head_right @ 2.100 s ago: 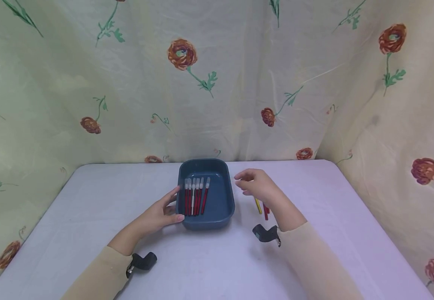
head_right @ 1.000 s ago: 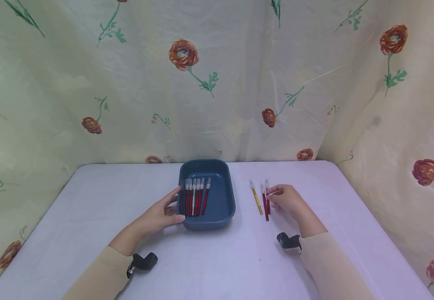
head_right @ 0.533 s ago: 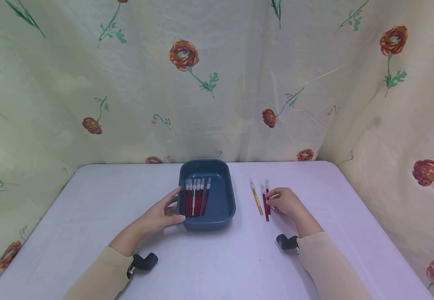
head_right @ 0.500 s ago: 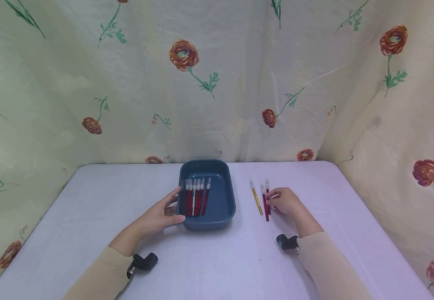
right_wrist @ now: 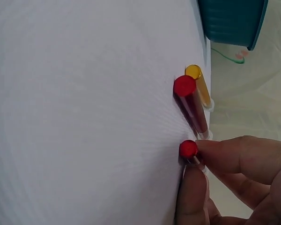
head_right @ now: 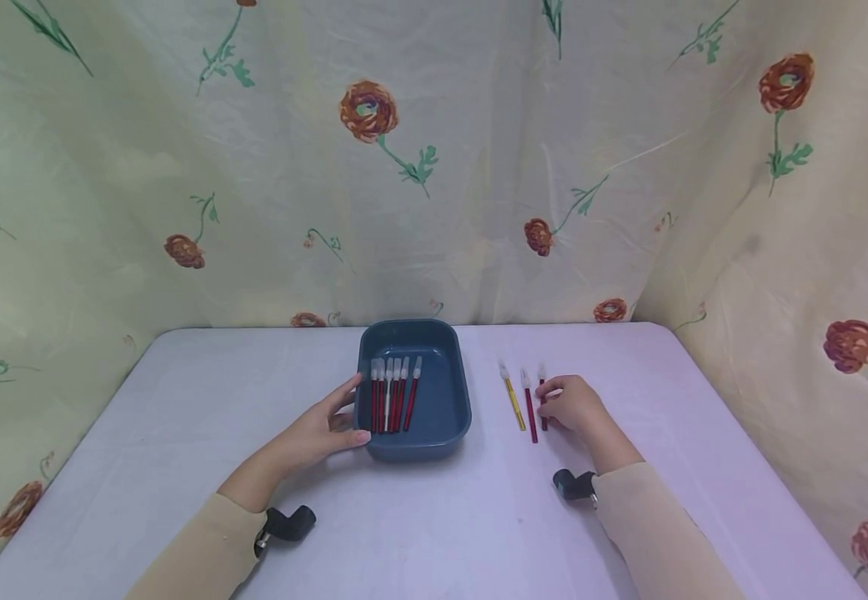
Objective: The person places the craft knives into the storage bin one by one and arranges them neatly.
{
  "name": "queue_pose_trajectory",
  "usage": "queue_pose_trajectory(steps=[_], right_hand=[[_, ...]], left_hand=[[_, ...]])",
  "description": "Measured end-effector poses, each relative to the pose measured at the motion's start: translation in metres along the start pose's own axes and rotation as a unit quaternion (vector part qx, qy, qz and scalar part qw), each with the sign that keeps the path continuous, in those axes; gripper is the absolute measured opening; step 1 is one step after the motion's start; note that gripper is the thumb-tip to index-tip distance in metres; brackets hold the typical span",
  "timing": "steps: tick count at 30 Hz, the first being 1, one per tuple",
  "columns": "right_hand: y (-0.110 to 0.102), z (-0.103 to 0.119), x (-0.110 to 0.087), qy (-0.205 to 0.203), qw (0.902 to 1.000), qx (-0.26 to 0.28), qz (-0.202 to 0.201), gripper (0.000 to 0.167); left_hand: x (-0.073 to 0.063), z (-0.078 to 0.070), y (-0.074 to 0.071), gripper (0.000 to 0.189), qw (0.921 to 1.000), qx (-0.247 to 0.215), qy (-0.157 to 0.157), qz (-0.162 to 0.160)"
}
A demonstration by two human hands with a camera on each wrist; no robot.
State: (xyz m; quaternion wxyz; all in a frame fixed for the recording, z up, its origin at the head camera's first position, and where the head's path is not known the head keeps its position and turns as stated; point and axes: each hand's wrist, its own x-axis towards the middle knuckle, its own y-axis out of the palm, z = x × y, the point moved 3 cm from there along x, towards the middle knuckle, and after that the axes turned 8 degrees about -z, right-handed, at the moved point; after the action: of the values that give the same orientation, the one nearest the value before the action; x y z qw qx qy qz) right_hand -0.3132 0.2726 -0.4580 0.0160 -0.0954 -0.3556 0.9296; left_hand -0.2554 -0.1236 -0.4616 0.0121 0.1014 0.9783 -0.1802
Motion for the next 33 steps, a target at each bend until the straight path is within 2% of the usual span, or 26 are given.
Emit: queue_pose_trajectory(steps=[6,19,28,33], right_hand=[[-0.001,-0.002,-0.001,0.016,0.9998,-0.004,-0.008,0.034],[-0.004,-0.008,-0.004,0.061,0.9939,0.092,0.008,0.041],[-0.008,-0.005,-0.007,0.070,0.9912,0.112,0.013,0.045],[-0.012,0.004,-0.012,0.055,0.9898,0.130,0.021,0.050]], left_hand=[[0.001,0.000,0.000,0.100,1.0000,0.001,0.002,0.001],[0.002,0.001,0.000,0.101,1.0000,-0.003,-0.002,0.003],[0.000,-0.001,0.000,0.100,1.0000,-0.003,-0.001,0.003],[0.000,0.000,0.000,0.100,1.0000,-0.005,-0.001,0.004]])
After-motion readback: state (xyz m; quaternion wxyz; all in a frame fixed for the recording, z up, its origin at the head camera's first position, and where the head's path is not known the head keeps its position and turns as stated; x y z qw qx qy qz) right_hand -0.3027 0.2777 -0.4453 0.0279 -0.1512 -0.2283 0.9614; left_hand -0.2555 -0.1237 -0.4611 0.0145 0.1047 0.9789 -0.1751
